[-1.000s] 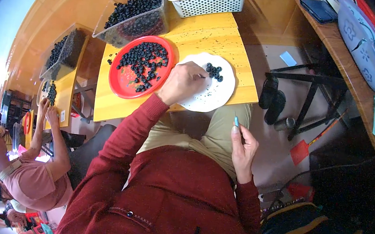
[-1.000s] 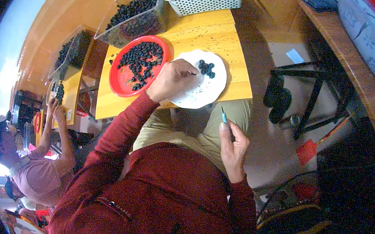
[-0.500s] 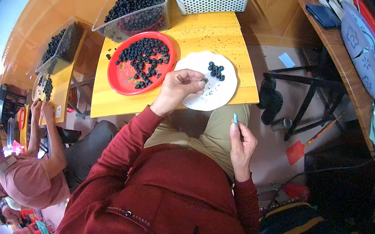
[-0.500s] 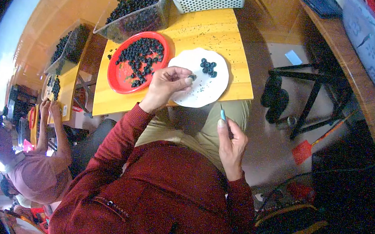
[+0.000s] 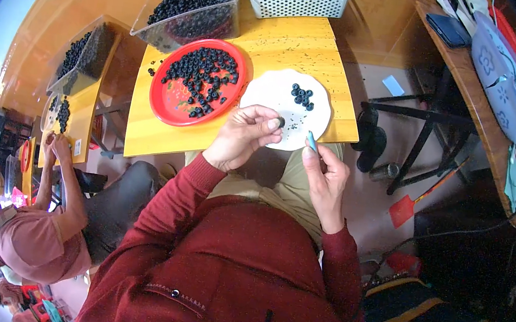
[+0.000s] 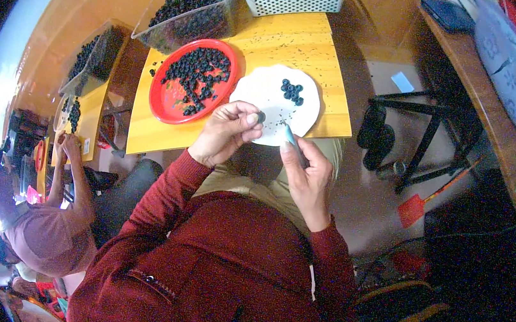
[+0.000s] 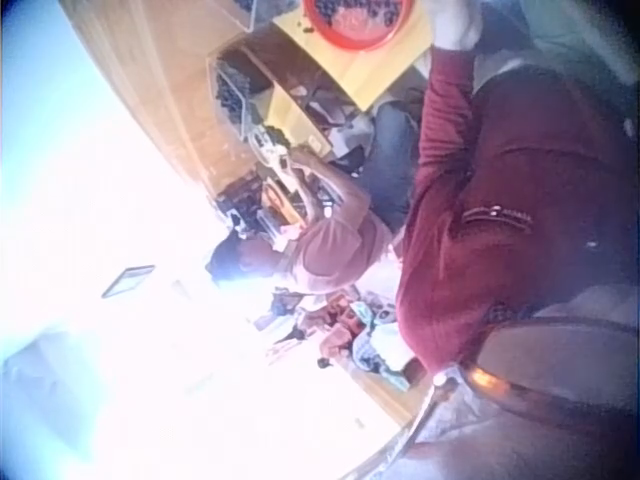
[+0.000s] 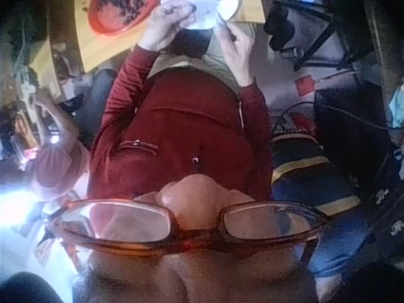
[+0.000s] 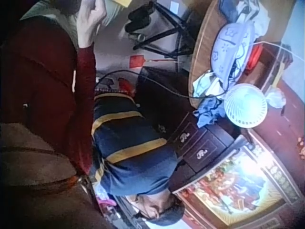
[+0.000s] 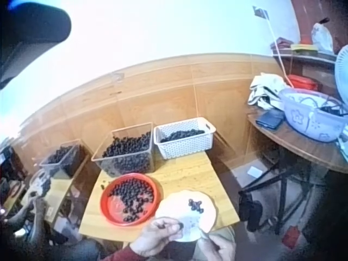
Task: The person sorts blueberries by hand, removing stems or damaged fruit from a tray into a plastic container.
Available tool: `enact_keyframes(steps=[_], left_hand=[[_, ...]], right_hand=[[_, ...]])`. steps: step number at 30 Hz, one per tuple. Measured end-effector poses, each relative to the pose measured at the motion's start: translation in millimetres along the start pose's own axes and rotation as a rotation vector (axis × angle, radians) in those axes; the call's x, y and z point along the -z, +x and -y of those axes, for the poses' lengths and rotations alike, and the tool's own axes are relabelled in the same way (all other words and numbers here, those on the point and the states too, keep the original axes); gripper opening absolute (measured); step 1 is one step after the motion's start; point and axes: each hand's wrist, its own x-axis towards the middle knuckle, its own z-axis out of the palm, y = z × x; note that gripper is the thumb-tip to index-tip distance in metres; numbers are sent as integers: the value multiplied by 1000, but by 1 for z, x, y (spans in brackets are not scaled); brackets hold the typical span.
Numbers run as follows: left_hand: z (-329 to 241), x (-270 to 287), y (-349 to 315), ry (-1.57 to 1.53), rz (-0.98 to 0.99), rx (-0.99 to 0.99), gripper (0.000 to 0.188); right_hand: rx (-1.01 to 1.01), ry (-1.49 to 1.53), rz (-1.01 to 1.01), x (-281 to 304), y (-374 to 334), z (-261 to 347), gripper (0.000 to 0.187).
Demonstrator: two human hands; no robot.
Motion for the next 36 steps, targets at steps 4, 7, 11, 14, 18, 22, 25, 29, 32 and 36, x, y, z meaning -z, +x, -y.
enact_keyframes(steps=[4,7,11,14,18,22,25,29,32,36], left_hand=[[6,0,-4,-7,65,1,14],[9,-2,-10,14,105,0,15],[9,-6,-13,7,89,10,16],[6,-7,-16,-4,124,18,16],[5,-8,-18,-57,149,20,15],[7,-5,-17,-79,144,7,15],[7,-3,-18,-100,142,9,15],[6,-1,-19,-148,145,-5,14],[5,3,-19,-139,117,-29,13],[4,7,-19,-183,143,-23,13]], right_hand=[[42,23,34,-8,14,0,28],[43,138,68,-17,20,1,27],[-127,349,135,-22,21,9,25],[-186,446,166,-21,21,12,23],[-270,515,187,-19,23,7,20],[-255,518,149,-24,23,6,18],[-266,468,166,-23,24,6,19],[-151,258,144,-22,22,3,24],[-47,48,133,-22,17,10,26],[179,-172,133,-24,13,20,30]])
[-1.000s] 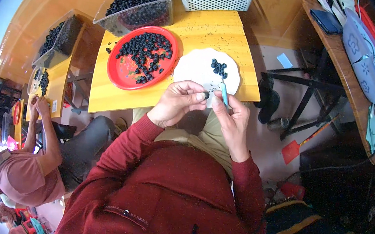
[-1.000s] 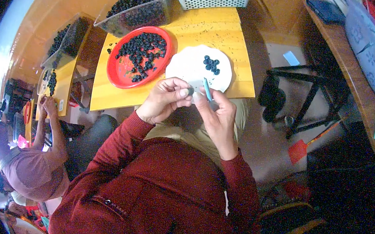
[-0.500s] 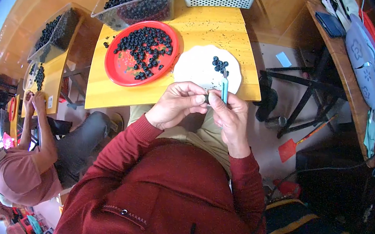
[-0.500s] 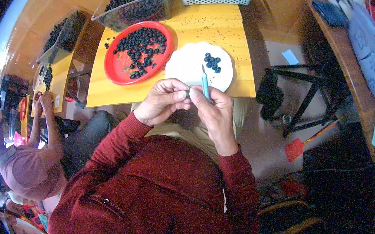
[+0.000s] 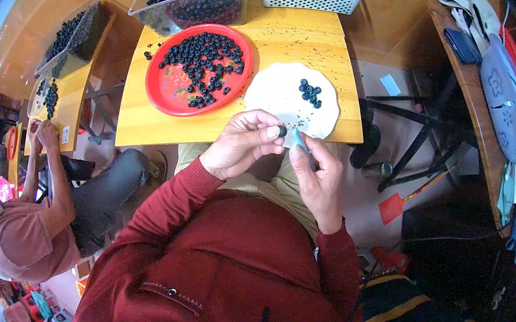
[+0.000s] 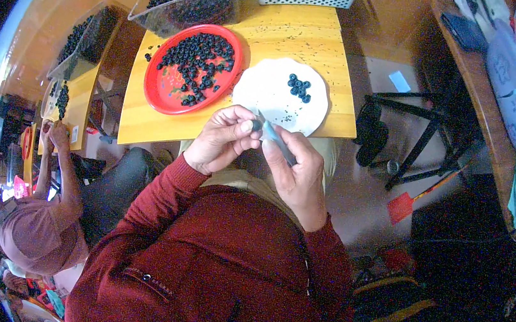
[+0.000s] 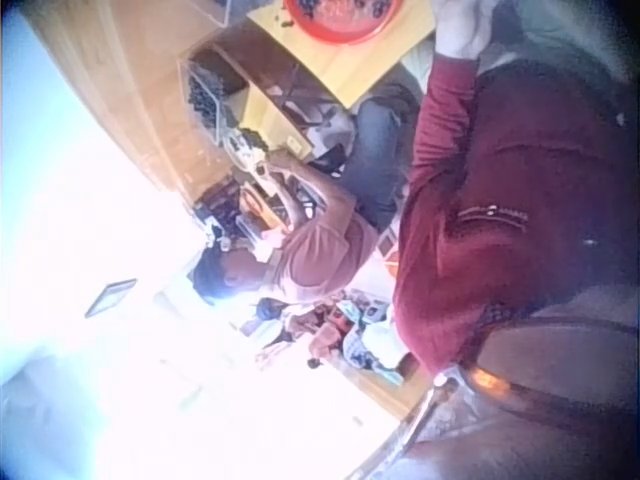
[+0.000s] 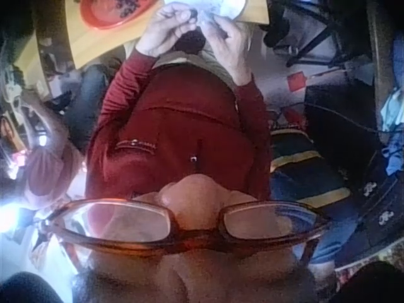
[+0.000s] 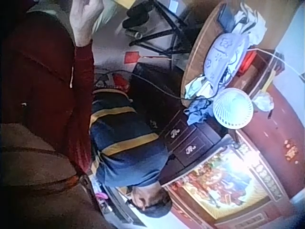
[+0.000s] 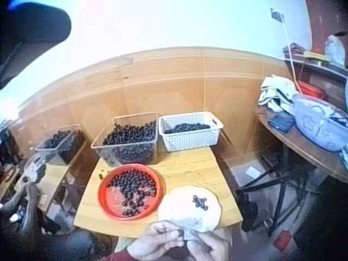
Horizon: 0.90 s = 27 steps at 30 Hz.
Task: The person sorts blueberries by hand, removing stems or damaged fruit from a tray into a plastic container.
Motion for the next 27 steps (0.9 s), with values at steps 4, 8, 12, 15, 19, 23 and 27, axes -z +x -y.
enact_keyframes(steps=[4,8,12,15,19,23,27], left_hand=[[1,2,-3,-25,-9,-8,14],[1,-1,-4,-45,-46,-20,14],[2,-1,-5,-47,-43,-20,13],[3,-1,-5,-46,-47,-23,13],[5,-1,-5,-30,-34,-22,12],[5,-5,-7,-23,-7,-32,11],[2,-27,-13,-25,125,-65,11]], right_hand=[[-18,-52,26,-2,-4,-1,31],[11,-116,21,-4,-7,-5,29],[43,-134,6,-4,-8,-7,29],[44,-130,7,-3,-9,-10,29],[48,-127,6,1,-10,-12,29],[27,-81,45,6,-10,-9,28],[-152,-133,-28,19,-10,-23,29]])
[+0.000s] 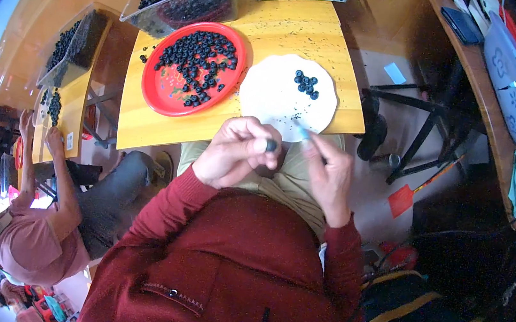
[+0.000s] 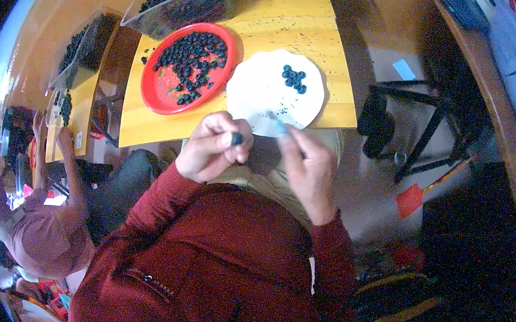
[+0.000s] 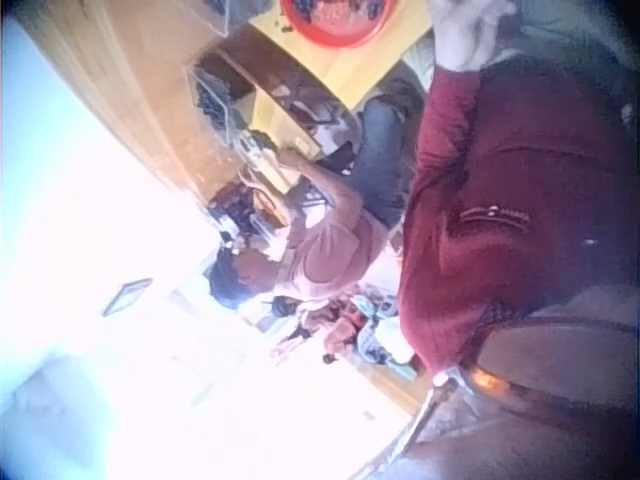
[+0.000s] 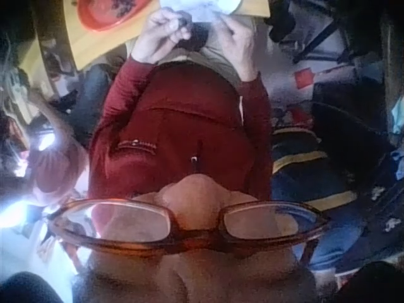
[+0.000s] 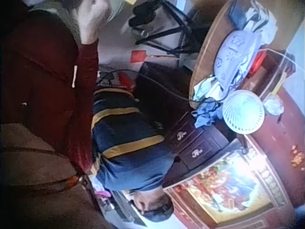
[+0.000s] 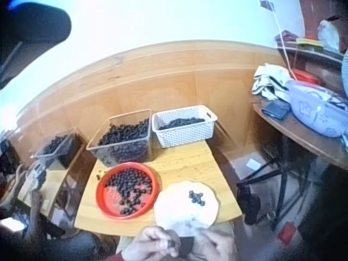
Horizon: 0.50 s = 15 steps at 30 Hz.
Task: The person sorts blueberries by hand, removing stems or damaged fruit from a tray into a plastic container.
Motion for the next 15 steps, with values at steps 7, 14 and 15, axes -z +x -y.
enact_keyframes(steps=[7,14,15], left_hand=[[-1,7,5,-9,24,-5,10],[2,12,6,-27,-51,24,12],[2,13,6,-19,-61,32,12]], right_hand=[[-35,140,-38,14,-2,7,33],[-7,213,39,10,-4,8,32],[41,229,31,8,-4,7,32]])
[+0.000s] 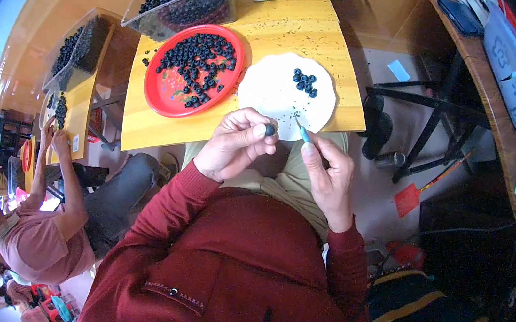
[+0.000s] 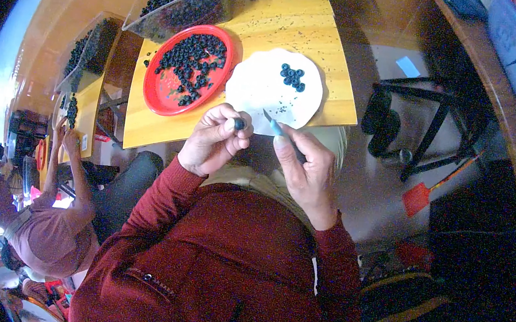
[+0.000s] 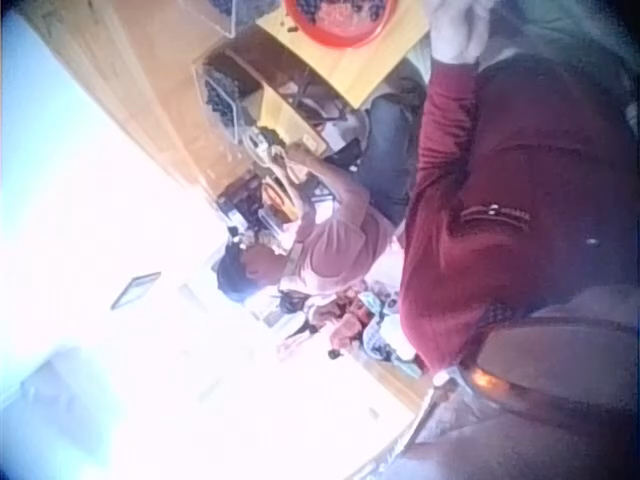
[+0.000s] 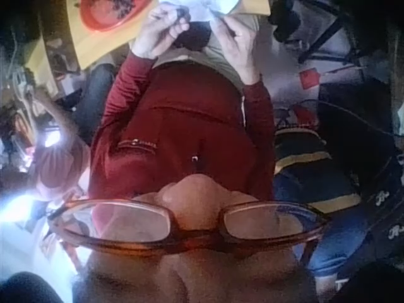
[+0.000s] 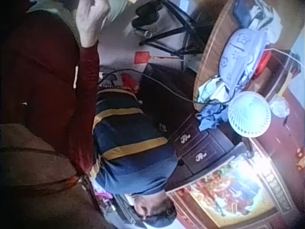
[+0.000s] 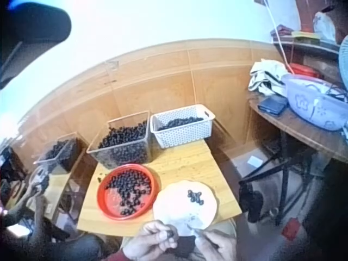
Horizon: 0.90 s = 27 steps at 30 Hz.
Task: The person sorts blueberries by hand, removing stems or damaged fruit from a tray into a plastic container.
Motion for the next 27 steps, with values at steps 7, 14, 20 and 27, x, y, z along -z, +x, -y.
enact_keyframes(steps=[7,14,20,27], left_hand=[[1,-2,-5,94,-49,34,12],[-1,-2,-14,241,-63,94,11],[-8,0,-25,216,48,86,9],[-66,19,-26,989,-362,-174,9]], right_hand=[[58,62,94,-14,7,11,31],[-104,463,197,-25,8,9,21],[-274,520,201,-28,7,5,20],[-221,336,103,-31,0,-11,23]])
